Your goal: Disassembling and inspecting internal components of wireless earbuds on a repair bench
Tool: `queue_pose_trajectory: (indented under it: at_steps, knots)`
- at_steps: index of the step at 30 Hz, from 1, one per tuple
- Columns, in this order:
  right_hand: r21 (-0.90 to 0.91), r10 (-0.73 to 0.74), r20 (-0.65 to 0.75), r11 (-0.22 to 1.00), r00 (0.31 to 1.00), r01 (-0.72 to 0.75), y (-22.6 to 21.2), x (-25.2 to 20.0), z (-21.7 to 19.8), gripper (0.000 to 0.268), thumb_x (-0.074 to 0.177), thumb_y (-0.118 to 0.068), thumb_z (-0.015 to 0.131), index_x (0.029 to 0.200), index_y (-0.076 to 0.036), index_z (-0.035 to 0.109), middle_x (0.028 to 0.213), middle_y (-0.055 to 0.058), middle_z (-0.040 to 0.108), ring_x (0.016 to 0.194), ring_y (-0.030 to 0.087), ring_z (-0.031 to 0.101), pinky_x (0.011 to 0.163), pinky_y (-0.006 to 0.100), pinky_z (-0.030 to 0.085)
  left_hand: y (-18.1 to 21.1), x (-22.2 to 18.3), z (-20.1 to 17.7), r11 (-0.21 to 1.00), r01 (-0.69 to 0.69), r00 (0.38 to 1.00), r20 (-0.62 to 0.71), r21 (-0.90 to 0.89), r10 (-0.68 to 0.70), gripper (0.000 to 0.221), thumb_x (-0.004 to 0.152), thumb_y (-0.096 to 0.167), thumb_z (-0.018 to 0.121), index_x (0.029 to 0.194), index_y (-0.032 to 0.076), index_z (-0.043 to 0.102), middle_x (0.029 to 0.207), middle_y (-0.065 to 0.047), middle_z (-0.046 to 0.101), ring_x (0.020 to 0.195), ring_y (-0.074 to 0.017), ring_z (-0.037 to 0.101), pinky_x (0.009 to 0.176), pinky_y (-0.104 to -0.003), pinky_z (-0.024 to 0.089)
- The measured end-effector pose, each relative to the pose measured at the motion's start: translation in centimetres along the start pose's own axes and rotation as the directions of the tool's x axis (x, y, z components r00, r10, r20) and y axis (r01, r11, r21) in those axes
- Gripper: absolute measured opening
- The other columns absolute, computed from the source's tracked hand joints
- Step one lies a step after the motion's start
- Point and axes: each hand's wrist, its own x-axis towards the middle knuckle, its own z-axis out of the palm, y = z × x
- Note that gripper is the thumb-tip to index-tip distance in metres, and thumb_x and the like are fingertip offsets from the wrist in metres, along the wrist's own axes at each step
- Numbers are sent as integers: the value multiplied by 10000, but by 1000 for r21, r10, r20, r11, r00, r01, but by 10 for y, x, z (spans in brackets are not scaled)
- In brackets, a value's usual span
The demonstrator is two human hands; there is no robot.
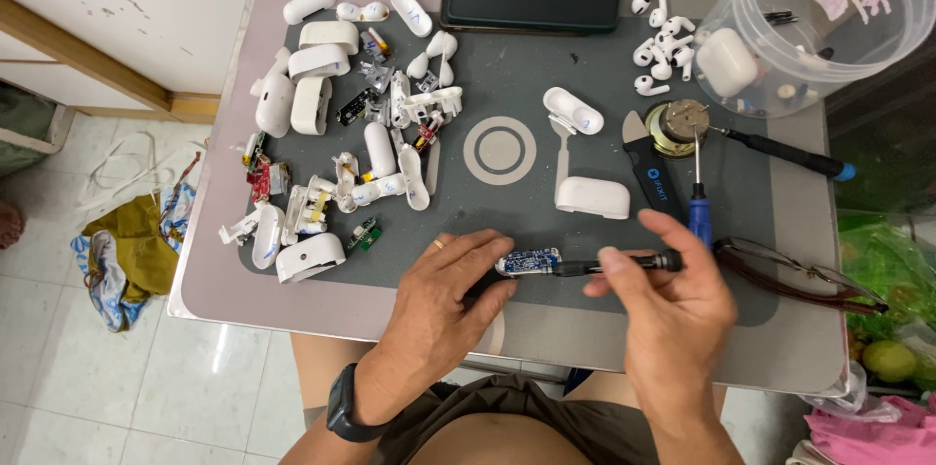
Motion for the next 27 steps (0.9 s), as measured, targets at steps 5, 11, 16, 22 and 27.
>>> queue_pose_trajectory:
  at_steps: [5,11,16,22,27]
  knots:
    - [-79,-3,-3,997,1000,3,-3,-4,10,468,841,-28,765,1294,-35,649,809,146,726,579,199,698,669,232,569,-3,-1,1,1000,-10,1000,-17,-6,9,329,947,163,739,1245,34,687,1240,-154,706,1048,-300,682,982,-417,495]
    - [-79,-15,-15,997,1000,14,-2,-4,8,487,841,-30,769,1313,-27,645,774,154,709,577,202,696,686,246,585,-4,-1,2,1000,-20,1000,-22,-17,20,324,942,156,749,1236,33,692,1233,-146,711,1044,-288,687,984,-409,491]
    - [-84,-26,-14,996,1000,25,2,-3,7,487,849,-43,770,1319,-31,643,765,121,673,591,197,697,693,241,580,-3,0,0,999,-25,999,-21,-31,24,302,947,159,740,1217,32,695,1211,-146,717,1032,-284,691,970,-400,483]
    - [-32,-43,-3,999,999,42,4,-2,7,489,844,-24,769,1314,-16,634,773,126,687,575,199,691,677,240,574,-3,1,0,1000,-13,1000,-19,-25,12,304,944,172,740,1215,41,694,1212,-139,716,1011,-290,687,965,-404,490]
    - [-48,-11,-6,999,1000,11,0,-3,7,497,839,-13,761,1319,-15,630,828,150,720,580,211,689,693,263,592,-3,0,1,1000,-12,1000,-19,-23,11,311,942,171,742,1220,39,695,1219,-150,716,1022,-300,684,959,-408,498]
